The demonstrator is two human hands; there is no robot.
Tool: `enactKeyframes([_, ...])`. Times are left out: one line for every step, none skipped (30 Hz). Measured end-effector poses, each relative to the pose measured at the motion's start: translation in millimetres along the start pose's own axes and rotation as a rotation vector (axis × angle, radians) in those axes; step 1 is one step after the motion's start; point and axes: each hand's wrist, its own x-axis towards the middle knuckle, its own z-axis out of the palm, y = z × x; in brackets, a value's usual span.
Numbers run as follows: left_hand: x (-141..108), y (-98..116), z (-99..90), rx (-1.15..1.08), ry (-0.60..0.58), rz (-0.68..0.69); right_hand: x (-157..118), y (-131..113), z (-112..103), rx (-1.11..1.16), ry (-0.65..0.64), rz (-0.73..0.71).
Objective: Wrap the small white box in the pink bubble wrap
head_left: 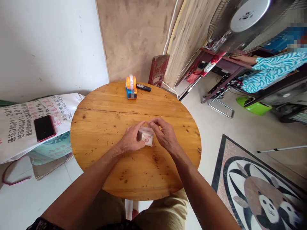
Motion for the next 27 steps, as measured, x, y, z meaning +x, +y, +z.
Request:
enactKeyframes([-0.6, 0.1, 0.5, 0.009, 0.001, -0.011, 1.7, -2.8, -1.4, 0.043, 0.011, 0.021])
enactKeyframes([-1.0, 0.1, 1.0, 0.016, -0.006, -0.017, 3.3, -5.0, -2.5, 0.085, 0.021, 0.038])
enactKeyframes([-1.1, 0.4, 1.4, 0.019, -0.020, -0.018, 4.9, -6.3, -3.3, 0.123, 0.027, 0.050])
enactKeyframes([-1.0, 0.8, 1.8, 0.018, -0.032, -0.015, 6.7, -6.9, -3.9, 0.155, 0.033, 0.057])
enactKeyframes([-0.9, 1.5, 2.1, 0.013, -0.041, -0.009, 8.7, -6.7, -4.1, 0.179, 0.039, 0.063])
enactKeyframes([-0.8, 2.4, 2.2, 0.002, -0.046, -0.004, 11.1, -5.9, -4.3, 0.198, 0.044, 0.069])
enactKeyframes([-0.8, 3.2, 2.2, -0.014, -0.049, 0.001, 14.0, -4.6, -4.3, 0.217, 0.048, 0.076])
enactKeyframes([-1.0, 3.9, 2.0, -0.034, -0.049, 0.003, 17.4, -3.0, -4.3, 0.242, 0.052, 0.086])
enactKeyframes([-1.4, 4.2, 1.7, -0.056, -0.051, 0.001, 21.3, -1.3, -4.3, 0.273, 0.053, 0.100])
enactKeyframes([-1.9, 4.1, 1.3, -0.082, -0.055, 0.000, 25.7, 0.4, -4.3, 0.307, 0.054, 0.122])
enactKeyframes([-2.5, 3.6, 1.0, -0.112, -0.062, 0.001, 30.4, 2.0, -4.4, 0.340, 0.056, 0.149])
enactKeyframes([-3.0, 2.8, 0.7, -0.145, -0.069, 0.003, 35.4, 3.6, -4.6, 0.366, 0.062, 0.175])
enactKeyframes([-3.4, 1.8, 0.5, -0.181, -0.075, 0.009, 40.6, 5.2, -4.8, 0.385, 0.067, 0.198])
enactKeyframes([-3.6, 0.8, 0.4, -0.219, -0.083, 0.018, 45.7, 6.9, -5.0, 0.396, 0.072, 0.217])
enactKeyframes([-3.6, 0.1, 0.4, -0.260, -0.090, 0.026, 50.6, 8.7, -5.1, 0.404, 0.074, 0.232])
enactKeyframes([-3.2, -0.3, 0.5, -0.305, -0.098, 0.032, 55.4, 10.7, -5.1, 0.411, 0.074, 0.246])
enactKeyframes([-2.6, -0.3, 0.6, -0.353, -0.103, 0.030, 59.8, 13.1, -4.8, 0.417, 0.073, 0.260])
enactKeyframes([-1.8, 0.0, 0.8, -0.403, -0.102, 0.023, 63.9, 15.8, -4.1, 0.424, 0.077, 0.283])
enactKeyframes([-0.7, 0.4, 0.9, -0.453, -0.092, 0.011, 67.8, 18.9, -2.7, 0.431, 0.086, 0.310])
enactKeyframes([0.7, 0.6, 1.0, -0.501, -0.072, -0.005, 71.4, 22.2, -0.5, 0.437, 0.098, 0.338])
enactKeyframes([2.2, 0.5, 1.0, -0.546, -0.048, -0.020, 74.8, 25.9, 2.4, 0.441, 0.109, 0.362])
enactKeyframes([3.8, -0.1, 1.1, -0.583, -0.023, -0.038, 78.1, 29.7, 6.0, 0.444, 0.117, 0.382])
enactKeyframes([5.4, -1.3, 1.2, -0.613, -0.002, -0.059, 81.1, 33.5, 10.0, 0.445, 0.121, 0.395])
enactKeyframes([6.8, -2.8, 1.4, -0.636, 0.008, -0.082, 83.7, 37.4, 13.8, 0.445, 0.121, 0.404])
enactKeyframes([8.1, -4.5, 1.6, -0.653, 0.008, -0.111, 85.8, 41.0, 16.9, 0.443, 0.121, 0.411])
enactKeyframes([9.0, -6.2, 1.8, -0.664, 0.004, -0.141, 87.0, 44.1, 18.6, 0.439, 0.127, 0.418])
enactKeyframes([9.7, -7.6, 2.0, -0.668, 0.001, -0.172, 86.7, 46.5, 18.3, 0.434, 0.140, 0.425])
